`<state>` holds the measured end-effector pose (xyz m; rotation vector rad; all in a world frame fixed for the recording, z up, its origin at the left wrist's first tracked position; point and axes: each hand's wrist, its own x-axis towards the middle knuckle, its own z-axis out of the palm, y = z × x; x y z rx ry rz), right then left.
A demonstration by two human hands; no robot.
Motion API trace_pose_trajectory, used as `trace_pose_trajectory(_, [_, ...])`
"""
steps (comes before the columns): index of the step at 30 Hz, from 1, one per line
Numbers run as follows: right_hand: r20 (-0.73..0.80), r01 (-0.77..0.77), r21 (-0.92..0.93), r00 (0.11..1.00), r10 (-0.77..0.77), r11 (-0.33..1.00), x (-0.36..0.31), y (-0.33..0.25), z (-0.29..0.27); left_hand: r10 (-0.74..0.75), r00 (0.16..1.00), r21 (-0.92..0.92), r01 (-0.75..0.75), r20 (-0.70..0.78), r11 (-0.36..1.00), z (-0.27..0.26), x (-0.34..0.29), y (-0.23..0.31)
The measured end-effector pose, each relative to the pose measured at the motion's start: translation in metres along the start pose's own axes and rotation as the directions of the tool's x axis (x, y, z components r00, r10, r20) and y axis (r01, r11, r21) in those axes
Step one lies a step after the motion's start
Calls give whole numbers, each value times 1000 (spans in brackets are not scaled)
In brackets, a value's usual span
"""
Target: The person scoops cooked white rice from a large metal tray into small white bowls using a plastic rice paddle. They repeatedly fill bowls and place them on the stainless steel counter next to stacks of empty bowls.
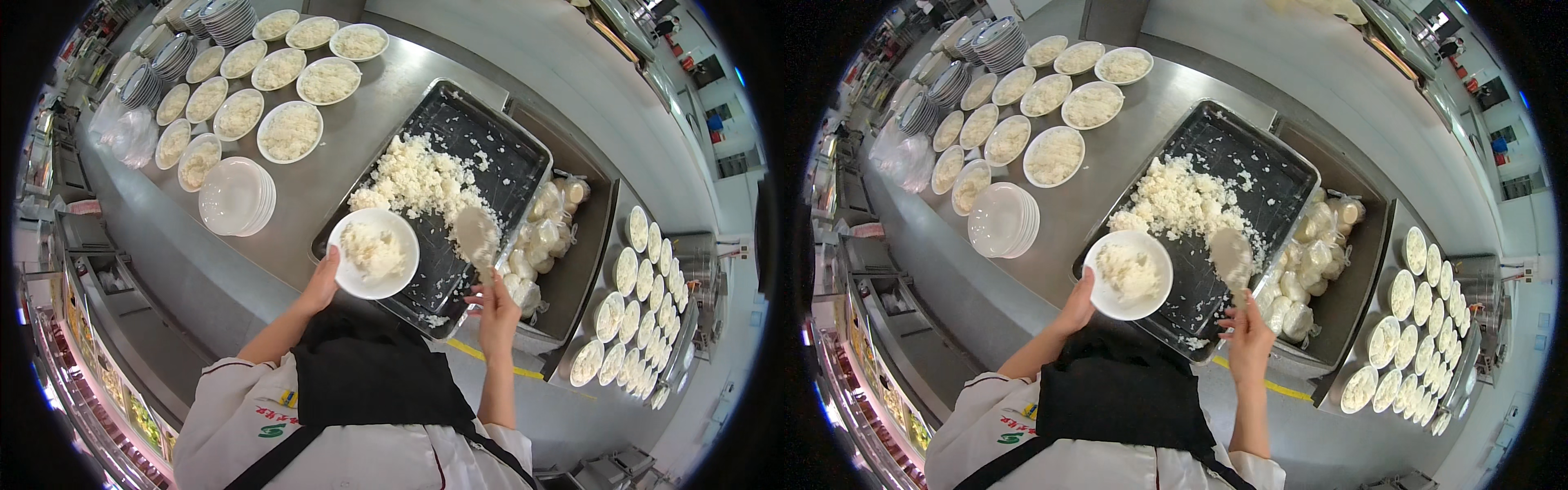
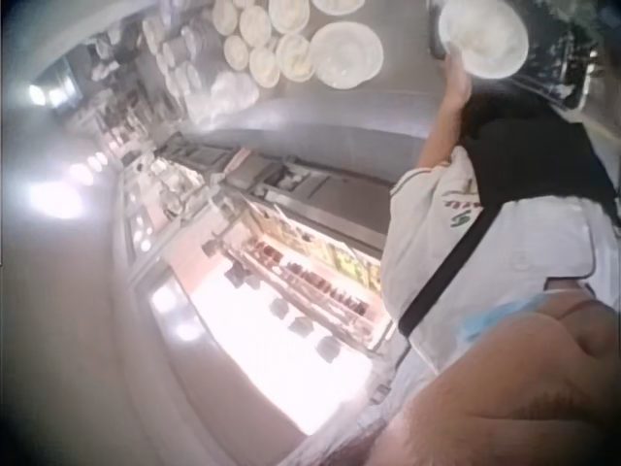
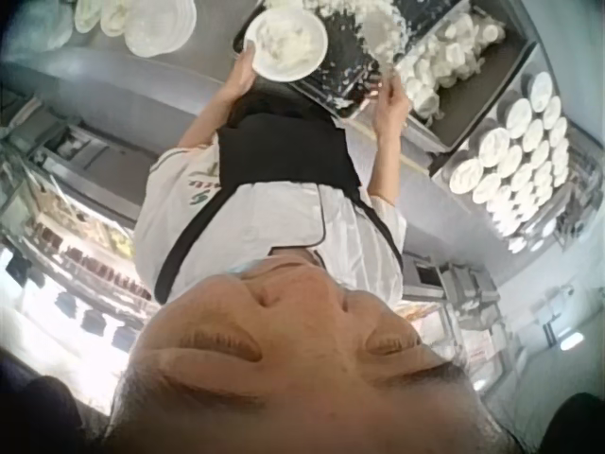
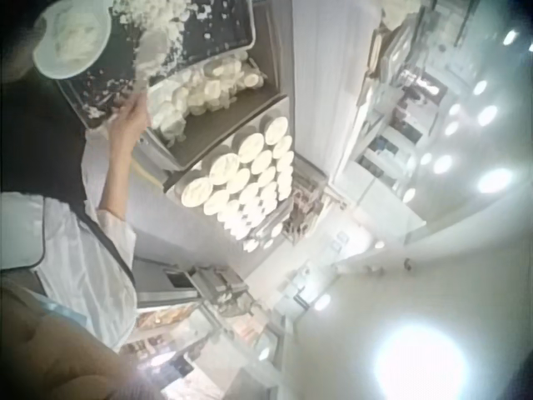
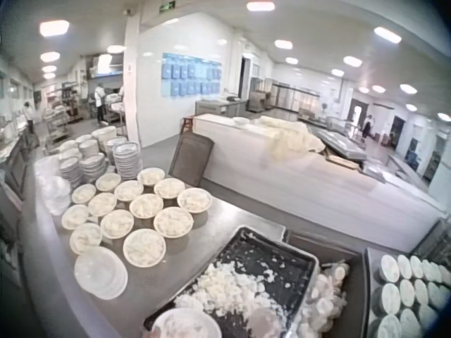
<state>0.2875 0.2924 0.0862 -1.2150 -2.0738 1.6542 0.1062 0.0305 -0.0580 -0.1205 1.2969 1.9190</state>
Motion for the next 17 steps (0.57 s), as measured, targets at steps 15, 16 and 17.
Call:
trace_pose_trajectory(15, [119, -476, 219, 879, 461, 852, 54, 42, 4, -53, 998, 318, 61, -35, 946, -47, -21, 2])
trace_pose_trajectory(16, [128, -464, 229, 886, 446, 856, 70, 44, 10, -53, 998, 305, 64, -44, 950, -47, -19, 0])
trace_pose_trajectory(17, [178, -453, 219, 889, 421, 864, 88, 50, 13, -53, 997, 295, 66, -52, 953, -47, -18, 0])
